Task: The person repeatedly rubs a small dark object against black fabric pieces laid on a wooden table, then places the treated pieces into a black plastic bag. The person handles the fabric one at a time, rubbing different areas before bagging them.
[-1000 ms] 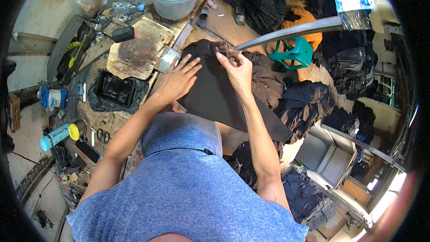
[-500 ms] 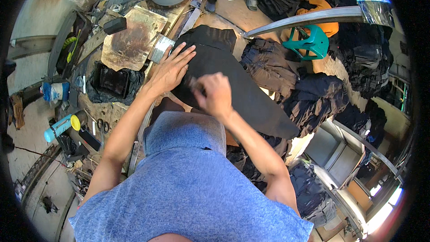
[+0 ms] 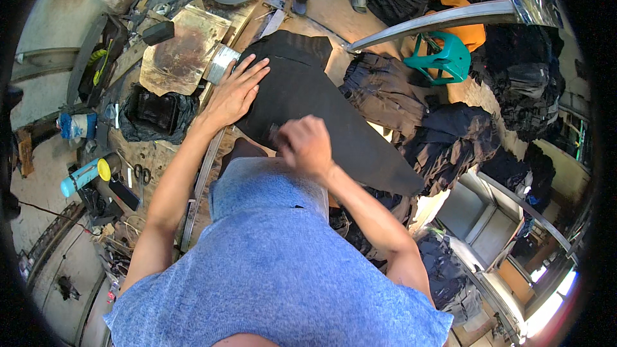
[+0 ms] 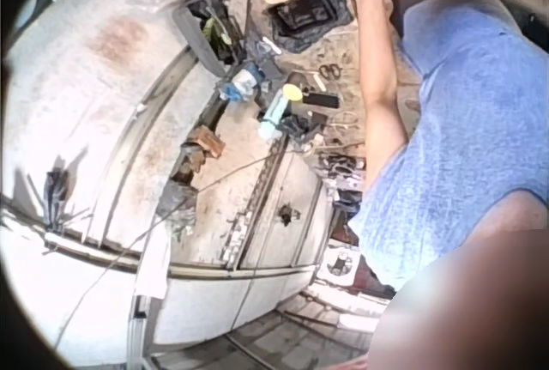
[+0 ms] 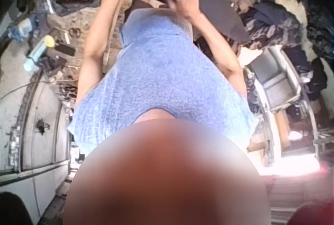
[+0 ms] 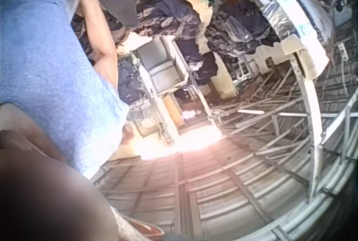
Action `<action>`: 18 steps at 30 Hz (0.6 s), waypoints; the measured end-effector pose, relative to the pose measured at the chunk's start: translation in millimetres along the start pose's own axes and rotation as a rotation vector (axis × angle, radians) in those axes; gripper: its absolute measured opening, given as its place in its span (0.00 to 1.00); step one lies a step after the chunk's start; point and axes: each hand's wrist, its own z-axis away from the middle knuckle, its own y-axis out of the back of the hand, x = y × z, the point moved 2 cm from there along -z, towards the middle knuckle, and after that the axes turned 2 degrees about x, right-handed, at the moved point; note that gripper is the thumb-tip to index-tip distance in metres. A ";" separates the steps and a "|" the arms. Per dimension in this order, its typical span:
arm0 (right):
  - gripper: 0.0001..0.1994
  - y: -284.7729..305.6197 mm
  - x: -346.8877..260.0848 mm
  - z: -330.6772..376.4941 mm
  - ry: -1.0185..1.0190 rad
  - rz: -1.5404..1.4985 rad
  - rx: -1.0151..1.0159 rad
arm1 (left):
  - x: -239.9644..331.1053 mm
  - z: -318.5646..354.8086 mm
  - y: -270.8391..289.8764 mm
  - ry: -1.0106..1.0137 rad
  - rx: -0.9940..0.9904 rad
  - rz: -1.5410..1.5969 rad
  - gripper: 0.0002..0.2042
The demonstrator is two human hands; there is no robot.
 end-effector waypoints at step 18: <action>0.16 38.8 43.4 5.7 -0.148 0.062 0.109 | 5.9 -3.2 2.5 0.041 0.007 0.019 0.23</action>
